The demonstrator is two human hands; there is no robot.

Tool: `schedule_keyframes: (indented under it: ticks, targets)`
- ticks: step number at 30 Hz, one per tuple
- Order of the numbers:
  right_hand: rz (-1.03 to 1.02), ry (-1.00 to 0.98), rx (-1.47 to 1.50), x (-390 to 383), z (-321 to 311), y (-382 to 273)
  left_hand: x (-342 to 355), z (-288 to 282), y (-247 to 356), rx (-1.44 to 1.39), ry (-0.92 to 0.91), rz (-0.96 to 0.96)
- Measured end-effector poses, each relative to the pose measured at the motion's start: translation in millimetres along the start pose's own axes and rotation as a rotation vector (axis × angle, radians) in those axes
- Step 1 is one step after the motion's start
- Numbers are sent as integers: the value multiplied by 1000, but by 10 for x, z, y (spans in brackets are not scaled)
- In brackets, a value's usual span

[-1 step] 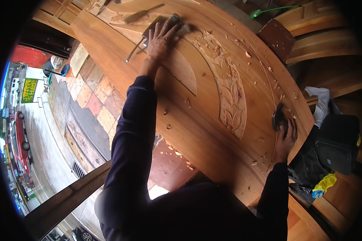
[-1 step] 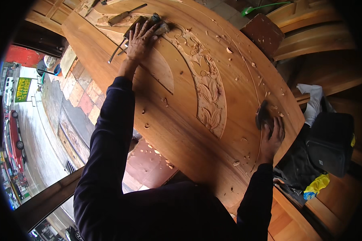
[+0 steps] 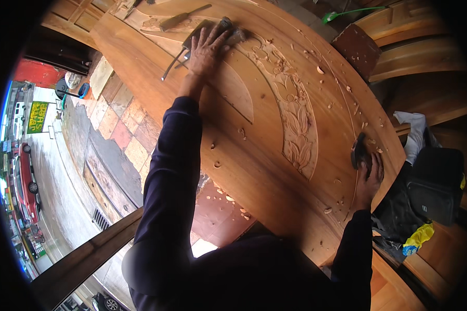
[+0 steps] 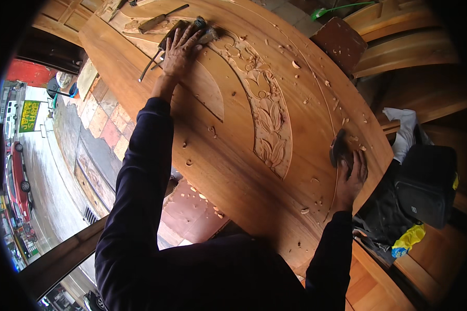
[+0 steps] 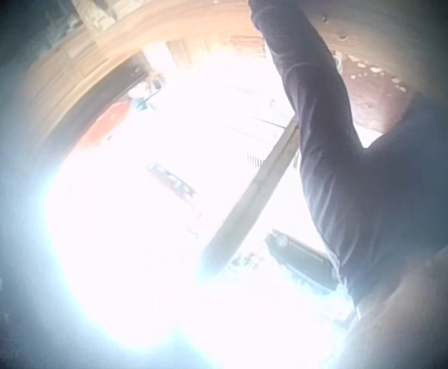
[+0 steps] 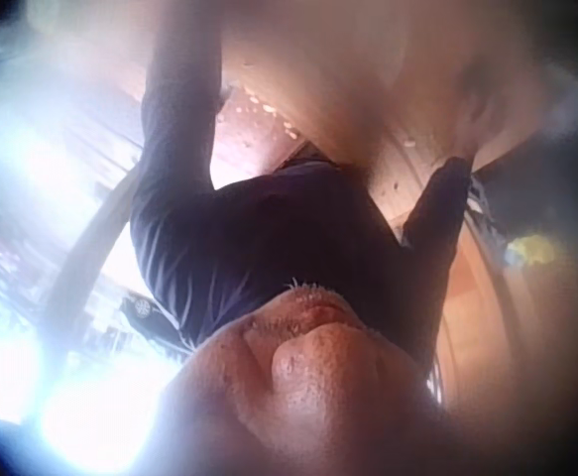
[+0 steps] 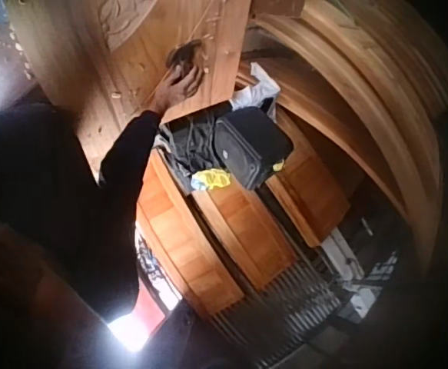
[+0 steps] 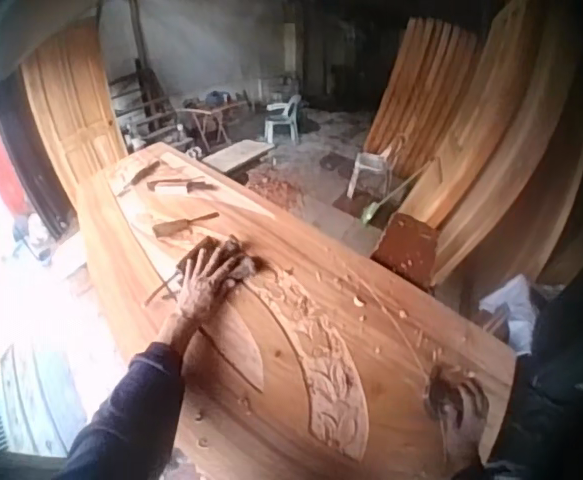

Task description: The person carves decorative floral patterns into a large wooden panel using a chisel and a hammer. They strike the chisel to remove wood chips, defining the outlines of leaves and flowers.

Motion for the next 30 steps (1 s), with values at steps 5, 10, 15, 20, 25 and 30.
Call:
schedule_keyframes:
  ticks: [5,10,15,20,25,30]
  targets:
    - [6,-8,-2,18,-19,-52,178,136,-216,-54,35,-22]
    - [13,-22,21,23,18,-35,210,-30,-111,101,71,-113]
    - [4,-2,17,13,30,56,-455,-129,1126,-221,-204,84]
    - [-19,17,10,16,-13,47,-1148,-618,2093,-148,-349,168]
    - [-50,42,-12,-38,5,117,-1754,-950,2855,-243,-370,145]
    - [-51,65,-9,-88,1,207,-2269,-1331,3316,-369,-381,85]
Point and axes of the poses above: each hand's wrist, its own x-axis towards the middle knuckle, its own z-axis out of the palm, y = z × x, the point moved 7 cm from there along x, towards the middle knuckle, and after that the axes turned 1 degree about -z, right-handed, at the moved point
